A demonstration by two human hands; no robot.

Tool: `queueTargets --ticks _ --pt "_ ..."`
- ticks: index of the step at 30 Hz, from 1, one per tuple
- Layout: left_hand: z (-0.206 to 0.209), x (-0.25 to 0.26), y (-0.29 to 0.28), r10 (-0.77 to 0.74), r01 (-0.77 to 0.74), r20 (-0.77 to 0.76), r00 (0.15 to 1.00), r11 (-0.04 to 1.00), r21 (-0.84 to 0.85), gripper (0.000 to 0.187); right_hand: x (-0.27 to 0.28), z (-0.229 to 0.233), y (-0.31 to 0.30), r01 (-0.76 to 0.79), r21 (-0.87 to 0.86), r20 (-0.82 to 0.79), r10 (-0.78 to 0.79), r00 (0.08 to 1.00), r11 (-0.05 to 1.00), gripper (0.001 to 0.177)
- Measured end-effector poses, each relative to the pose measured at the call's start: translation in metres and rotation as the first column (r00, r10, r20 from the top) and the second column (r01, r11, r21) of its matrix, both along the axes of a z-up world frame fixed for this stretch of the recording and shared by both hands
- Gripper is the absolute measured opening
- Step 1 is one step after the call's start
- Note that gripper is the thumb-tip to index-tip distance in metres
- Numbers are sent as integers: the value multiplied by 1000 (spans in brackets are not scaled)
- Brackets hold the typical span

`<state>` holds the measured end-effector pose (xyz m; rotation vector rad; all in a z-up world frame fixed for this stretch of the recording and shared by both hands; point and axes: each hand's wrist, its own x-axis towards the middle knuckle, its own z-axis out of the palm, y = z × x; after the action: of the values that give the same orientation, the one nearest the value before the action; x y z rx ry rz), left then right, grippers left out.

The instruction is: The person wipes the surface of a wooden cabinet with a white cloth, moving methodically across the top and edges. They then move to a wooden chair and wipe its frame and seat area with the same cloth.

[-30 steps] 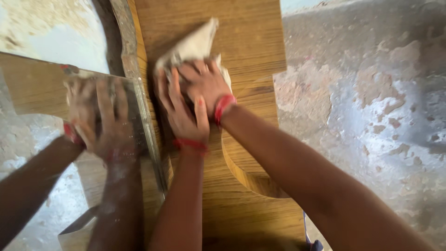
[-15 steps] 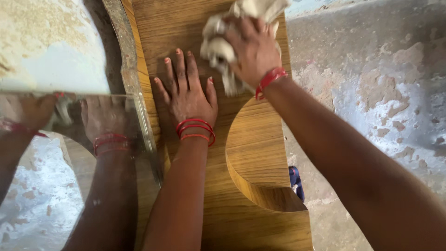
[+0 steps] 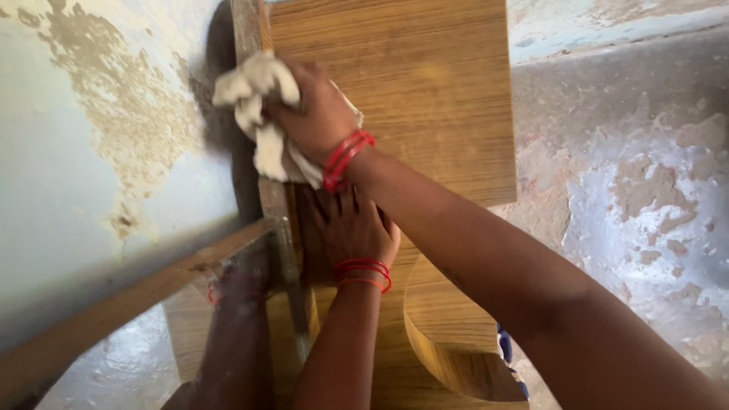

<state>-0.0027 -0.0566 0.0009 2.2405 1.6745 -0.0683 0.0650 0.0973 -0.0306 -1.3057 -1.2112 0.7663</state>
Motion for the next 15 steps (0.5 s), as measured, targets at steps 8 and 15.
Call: queueTargets --ticks 8,15 --pt "9 -1 5 -66 69 -28 997 991 114 63 -1 5 70 219 -104 284 -182 941 970 44" --pt "1 0 1 -28 11 79 996 977 212 71 63 11 50 73 -332 665 178 726 940 34"
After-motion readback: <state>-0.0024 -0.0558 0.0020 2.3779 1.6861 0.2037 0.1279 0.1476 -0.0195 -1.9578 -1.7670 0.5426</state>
